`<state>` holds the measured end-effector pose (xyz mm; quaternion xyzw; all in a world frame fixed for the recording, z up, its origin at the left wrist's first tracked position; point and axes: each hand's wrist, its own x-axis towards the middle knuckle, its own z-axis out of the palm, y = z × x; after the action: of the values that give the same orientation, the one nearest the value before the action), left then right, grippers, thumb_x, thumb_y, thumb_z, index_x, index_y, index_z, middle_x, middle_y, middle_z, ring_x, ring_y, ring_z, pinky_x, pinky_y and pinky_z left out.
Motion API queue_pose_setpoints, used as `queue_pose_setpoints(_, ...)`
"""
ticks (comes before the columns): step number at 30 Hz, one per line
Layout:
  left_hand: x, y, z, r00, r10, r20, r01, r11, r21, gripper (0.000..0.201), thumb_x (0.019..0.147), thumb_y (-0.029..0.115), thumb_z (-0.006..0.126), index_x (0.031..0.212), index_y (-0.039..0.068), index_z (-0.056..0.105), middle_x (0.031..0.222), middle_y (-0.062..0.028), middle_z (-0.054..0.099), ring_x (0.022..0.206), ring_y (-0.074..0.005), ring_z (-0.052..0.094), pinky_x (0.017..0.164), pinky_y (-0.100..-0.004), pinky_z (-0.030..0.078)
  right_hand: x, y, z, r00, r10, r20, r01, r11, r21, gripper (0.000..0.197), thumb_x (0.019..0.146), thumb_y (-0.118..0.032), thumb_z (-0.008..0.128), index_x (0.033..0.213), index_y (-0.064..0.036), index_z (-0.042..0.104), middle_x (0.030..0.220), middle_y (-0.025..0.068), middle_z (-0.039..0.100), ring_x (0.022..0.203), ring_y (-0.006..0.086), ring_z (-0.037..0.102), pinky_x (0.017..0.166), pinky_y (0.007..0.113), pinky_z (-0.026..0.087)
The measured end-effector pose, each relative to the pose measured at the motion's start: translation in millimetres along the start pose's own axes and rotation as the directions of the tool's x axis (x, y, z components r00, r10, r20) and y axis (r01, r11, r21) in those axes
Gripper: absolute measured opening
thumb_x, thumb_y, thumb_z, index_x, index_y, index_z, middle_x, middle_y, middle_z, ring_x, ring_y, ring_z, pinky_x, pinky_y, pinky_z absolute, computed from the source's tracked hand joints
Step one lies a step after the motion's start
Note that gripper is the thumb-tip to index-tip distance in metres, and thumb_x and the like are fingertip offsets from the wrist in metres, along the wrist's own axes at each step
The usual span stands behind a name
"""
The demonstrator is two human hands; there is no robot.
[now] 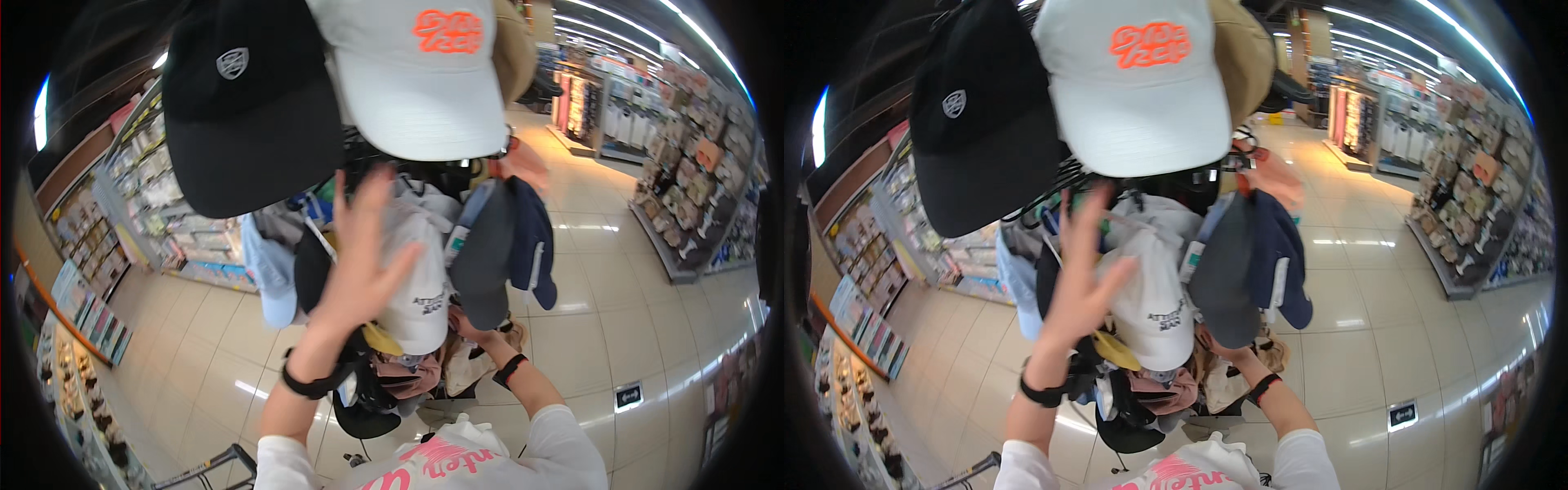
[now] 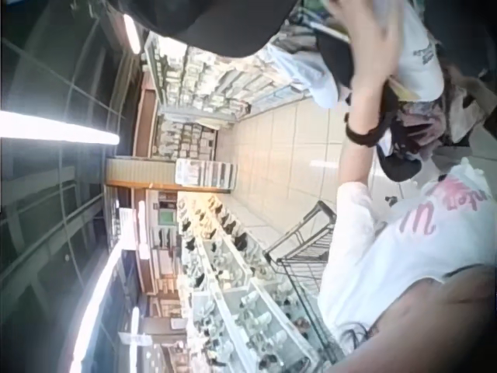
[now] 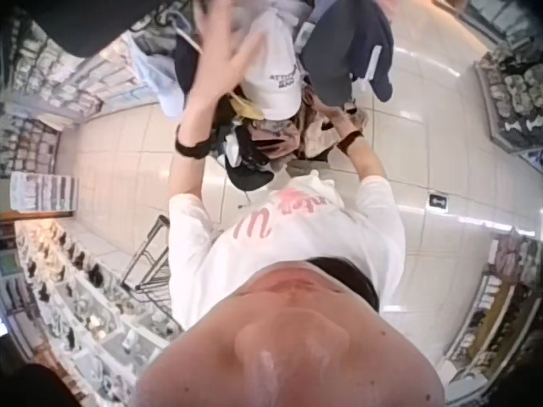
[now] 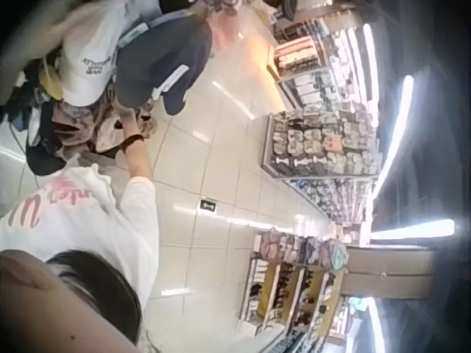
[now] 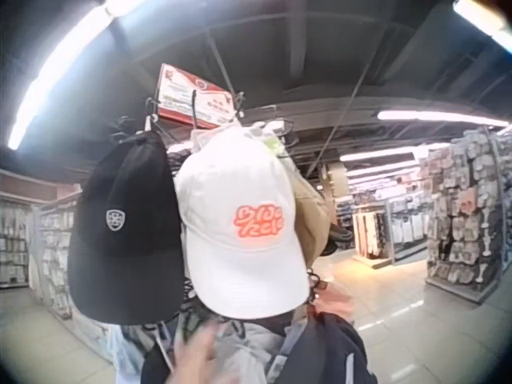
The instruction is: Browsing and examining various hats and visors on a display rack in a supermarket.
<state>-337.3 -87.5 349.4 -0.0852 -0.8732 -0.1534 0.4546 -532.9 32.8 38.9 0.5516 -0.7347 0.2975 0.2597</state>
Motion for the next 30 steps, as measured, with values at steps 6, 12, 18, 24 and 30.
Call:
queue_pose_setpoints(6, 13, 2, 40, 0.995, 0.073, -0.062, -0.076, 0.996, -0.046, 0.068, 0.075, 0.019, 0.058, 0.131, 0.000, 0.024, 0.122, -0.0194, 0.044, 0.125, -0.0366, 0.022, 0.103, -0.0490, 0.006, -10, 13, 17, 0.999, -0.003, 0.043, 0.006, 0.996, -0.088, 0.023, 0.070, -0.016, 0.055, 0.091, -0.0073, 0.060, 0.080, 0.0125, 0.061, 0.074, 0.0294, 0.059, 0.071, 0.039, 0.045)
queue_pose_setpoints(12, 28, 22, 90, 0.980, 0.035, -0.196, -0.053, 0.995, -0.087, 0.039, 0.068, 0.015, 0.060, 0.105, 0.003, 0.050, 0.112, -0.0134, 0.045, 0.113, -0.0416, 0.030, 0.097, -0.0541, 0.020, -3, 28, 29, 0.994, 0.092, -0.052, -0.087, 0.992, 0.094, 0.020, 0.073, -0.023, 0.056, 0.082, -0.0079, 0.063, 0.073, 0.0110, 0.063, 0.072, 0.0299, 0.061, 0.073, 0.040, 0.046)
queue_pose_setpoints(18, 44, 33, 136, 0.937, 0.067, -0.343, -0.103, 0.991, -0.087, 0.018, 0.064, 0.008, 0.058, 0.080, 0.002, 0.053, 0.096, -0.0117, 0.045, 0.109, -0.0409, 0.031, 0.095, -0.0571, 0.023, 3, 14, 22, 0.996, 0.085, 0.008, -0.085, 0.996, 0.003, 0.020, 0.073, -0.024, 0.055, 0.083, -0.0077, 0.063, 0.075, 0.0111, 0.063, 0.072, 0.0300, 0.060, 0.072, 0.040, 0.046)
queue_pose_setpoints(24, 46, 34, 155, 0.920, 0.051, -0.388, -0.096, 0.991, -0.098, 0.017, 0.057, 0.006, 0.057, 0.071, -0.002, 0.050, 0.086, -0.0175, 0.047, 0.107, -0.0393, 0.037, 0.098, -0.0546, 0.023, -19, 4, 10, 0.992, 0.121, 0.045, -0.120, 0.993, -0.016, 0.021, 0.074, -0.024, 0.055, 0.084, -0.0074, 0.063, 0.076, 0.0113, 0.063, 0.073, 0.0302, 0.060, 0.072, 0.040, 0.046)
queue_pose_setpoints(30, 43, 17, 159, 0.913, 0.104, -0.395, -0.146, 0.986, -0.077, 0.029, 0.065, 0.008, 0.049, 0.087, -0.009, 0.056, 0.090, -0.0205, 0.052, 0.111, -0.0400, 0.035, 0.099, -0.0524, 0.021, -19, -3, 13, 0.993, 0.102, 0.061, -0.100, 0.995, -0.027, 0.021, 0.074, -0.024, 0.055, 0.085, -0.0071, 0.062, 0.078, 0.0115, 0.062, 0.074, 0.0303, 0.060, 0.072, 0.040, 0.046)
